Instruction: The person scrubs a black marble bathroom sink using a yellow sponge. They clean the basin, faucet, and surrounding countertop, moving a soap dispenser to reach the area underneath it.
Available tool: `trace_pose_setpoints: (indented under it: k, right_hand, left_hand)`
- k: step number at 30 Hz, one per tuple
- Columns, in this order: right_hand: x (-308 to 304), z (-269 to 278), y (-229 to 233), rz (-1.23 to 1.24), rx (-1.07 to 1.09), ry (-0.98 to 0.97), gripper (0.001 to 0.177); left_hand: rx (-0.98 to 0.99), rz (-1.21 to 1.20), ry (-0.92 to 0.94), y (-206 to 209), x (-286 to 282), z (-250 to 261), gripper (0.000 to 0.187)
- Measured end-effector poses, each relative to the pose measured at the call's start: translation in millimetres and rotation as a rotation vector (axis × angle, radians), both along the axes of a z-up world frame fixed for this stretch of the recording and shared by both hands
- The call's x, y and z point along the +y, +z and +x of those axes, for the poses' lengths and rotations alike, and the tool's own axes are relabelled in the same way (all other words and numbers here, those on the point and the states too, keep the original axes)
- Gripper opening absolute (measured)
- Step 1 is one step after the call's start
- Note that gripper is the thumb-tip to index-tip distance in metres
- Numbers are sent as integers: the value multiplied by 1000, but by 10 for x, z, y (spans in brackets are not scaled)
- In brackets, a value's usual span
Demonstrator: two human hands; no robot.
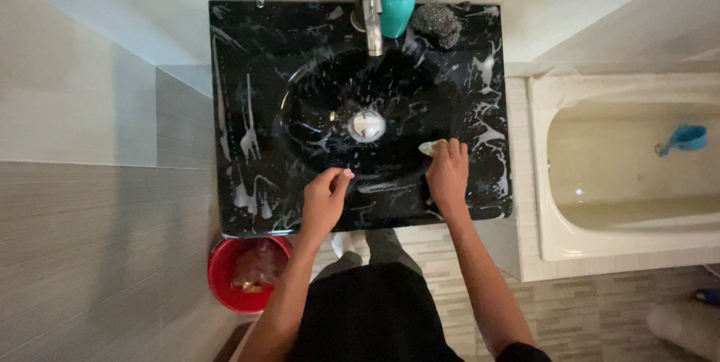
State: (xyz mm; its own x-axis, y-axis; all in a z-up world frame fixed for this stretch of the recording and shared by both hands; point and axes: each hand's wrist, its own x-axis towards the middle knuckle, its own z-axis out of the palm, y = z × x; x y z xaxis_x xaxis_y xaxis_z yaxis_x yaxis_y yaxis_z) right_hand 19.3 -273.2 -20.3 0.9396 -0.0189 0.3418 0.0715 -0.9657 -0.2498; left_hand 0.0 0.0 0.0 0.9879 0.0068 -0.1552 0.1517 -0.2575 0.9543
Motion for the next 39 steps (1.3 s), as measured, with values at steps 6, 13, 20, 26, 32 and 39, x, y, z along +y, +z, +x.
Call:
trace_pose_setpoints:
  k: [6, 13, 20, 26, 32, 39]
  right_hand:
    - [-256, 403, 36, 55, 1, -5, 13]
    - [-528, 876, 10, 64, -76, 99, 9]
    - [-671, 1293, 40, 95, -70, 210, 13]
    - [-683, 1156, 80, 86, -24, 184, 12]
    - [-546, 575, 140, 110, 82, 141, 11]
    - [94, -144, 179, 259, 49, 85, 7]
  left_hand:
    - [-11, 5, 28, 20, -280, 250, 32]
    - [-42, 4, 55, -16, -567, 643, 29]
    - [-11, 49, 93, 34, -733, 914, 29]
    - [-14, 26, 113, 16, -775, 857, 28]
    - [-34, -9, 49, 101, -655, 678, 24]
    - [-162, 39, 6, 191, -484, 342, 24]
